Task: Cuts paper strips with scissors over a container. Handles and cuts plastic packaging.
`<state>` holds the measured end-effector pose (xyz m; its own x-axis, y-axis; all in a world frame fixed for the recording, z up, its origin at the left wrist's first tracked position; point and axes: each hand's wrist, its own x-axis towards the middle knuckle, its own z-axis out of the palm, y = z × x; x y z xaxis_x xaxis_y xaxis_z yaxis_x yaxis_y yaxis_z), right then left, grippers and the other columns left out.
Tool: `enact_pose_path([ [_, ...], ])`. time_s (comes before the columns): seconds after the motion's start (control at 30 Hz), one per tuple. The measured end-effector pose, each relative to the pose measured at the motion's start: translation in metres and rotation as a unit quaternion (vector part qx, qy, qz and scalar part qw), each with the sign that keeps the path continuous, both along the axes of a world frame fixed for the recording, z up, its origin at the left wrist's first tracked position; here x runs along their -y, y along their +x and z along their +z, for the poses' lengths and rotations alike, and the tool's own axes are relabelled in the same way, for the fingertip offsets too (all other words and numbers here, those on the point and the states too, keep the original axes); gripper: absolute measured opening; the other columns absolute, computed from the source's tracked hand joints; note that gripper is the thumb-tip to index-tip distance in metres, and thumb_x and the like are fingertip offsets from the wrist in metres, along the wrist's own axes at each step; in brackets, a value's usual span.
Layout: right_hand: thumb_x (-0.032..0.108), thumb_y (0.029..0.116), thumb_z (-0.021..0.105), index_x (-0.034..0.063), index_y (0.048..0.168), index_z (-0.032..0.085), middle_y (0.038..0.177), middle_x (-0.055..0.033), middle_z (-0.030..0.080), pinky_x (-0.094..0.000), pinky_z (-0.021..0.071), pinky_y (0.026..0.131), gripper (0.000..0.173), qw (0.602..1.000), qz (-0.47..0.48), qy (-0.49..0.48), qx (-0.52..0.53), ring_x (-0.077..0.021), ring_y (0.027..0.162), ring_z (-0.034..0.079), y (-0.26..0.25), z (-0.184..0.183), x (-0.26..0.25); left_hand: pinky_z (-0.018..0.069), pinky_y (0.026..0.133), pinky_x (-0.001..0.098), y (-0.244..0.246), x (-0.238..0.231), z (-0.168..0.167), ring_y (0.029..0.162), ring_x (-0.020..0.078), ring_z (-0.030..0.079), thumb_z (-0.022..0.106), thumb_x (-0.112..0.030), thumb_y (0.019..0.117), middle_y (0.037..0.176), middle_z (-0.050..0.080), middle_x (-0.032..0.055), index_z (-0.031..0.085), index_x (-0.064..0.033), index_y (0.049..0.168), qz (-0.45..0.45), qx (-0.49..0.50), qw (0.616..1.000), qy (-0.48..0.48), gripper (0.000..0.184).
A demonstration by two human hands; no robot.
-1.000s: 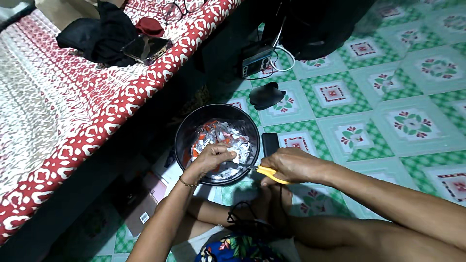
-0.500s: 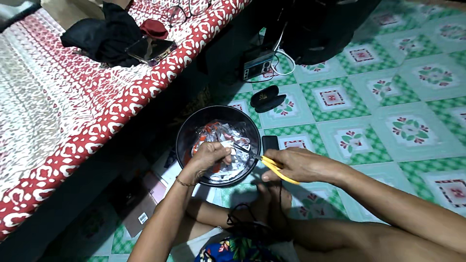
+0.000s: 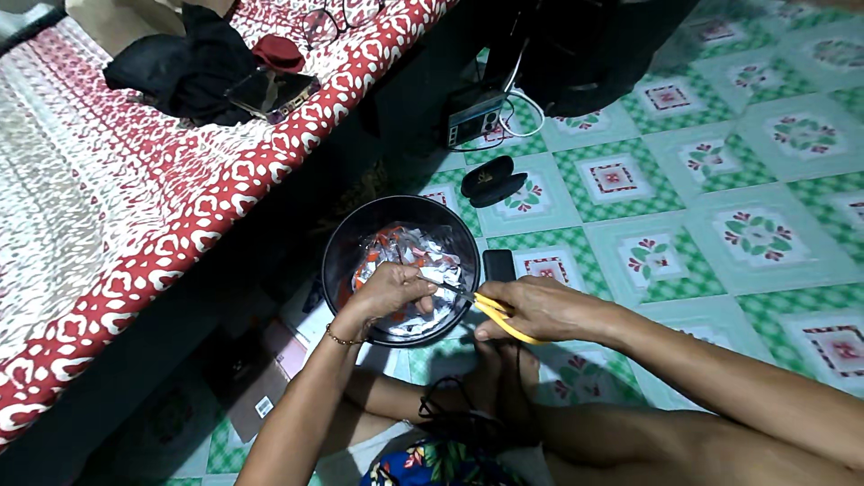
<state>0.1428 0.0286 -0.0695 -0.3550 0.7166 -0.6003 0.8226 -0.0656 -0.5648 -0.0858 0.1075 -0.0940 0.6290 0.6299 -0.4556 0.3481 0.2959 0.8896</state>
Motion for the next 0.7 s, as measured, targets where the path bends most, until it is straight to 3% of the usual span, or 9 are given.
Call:
enact_pose_path([
  [0.2, 0.048, 0.0974, 0.065, -0.0002, 0.112, 0.065, 0.083, -0.0136, 0.061, -0.0475, 0.0463, 0.073, 0.050, 0.999, -0.022, 0.018, -0.024, -0.0267, 0.078, 0.059, -0.0015, -0.0046, 0.0011, 0.0547, 0.065, 0.0176, -0.0009, 0.0020, -0.0030, 0.059, 0.0024, 0.064, 0.054, 0.010, 0.0967, 0.062, 0.067, -0.0034, 0.064, -0.0037, 0.074, 0.052, 0.032, 0.997, -0.056, 0.029],
  [0.37, 0.045, 0.0974, 0.066, -0.0012, 0.113, 0.065, 0.084, -0.0139, 0.062, -0.0473, 0.0465, 0.073, 0.049, 0.999, -0.029, 0.017, -0.040, -0.0260, 0.078, 0.058, 0.0000, -0.0059, 0.0012, 0.0574, 0.073, 0.0194, -0.0058, 0.0059, -0.0070, 0.069, 0.0039, 0.070, 0.054, 0.012, 0.0955, 0.071, 0.073, -0.0014, 0.063, -0.0072, 0.074, 0.066, 0.066, 0.993, -0.071, 0.030],
  [0.7, 0.046, 0.0977, 0.066, -0.0013, 0.116, 0.064, 0.088, -0.0158, 0.064, -0.0510, 0.0469, 0.076, 0.051, 0.999, -0.017, -0.002, -0.037, -0.0292, 0.081, 0.060, -0.0040, -0.0067, -0.0004, 0.0533, 0.067, 0.0175, -0.0082, 0.0051, -0.0088, 0.061, 0.0004, 0.063, 0.056, 0.008, 0.0964, 0.063, 0.067, -0.0056, 0.066, -0.0059, 0.073, 0.037, 0.033, 0.998, -0.026, 0.029],
])
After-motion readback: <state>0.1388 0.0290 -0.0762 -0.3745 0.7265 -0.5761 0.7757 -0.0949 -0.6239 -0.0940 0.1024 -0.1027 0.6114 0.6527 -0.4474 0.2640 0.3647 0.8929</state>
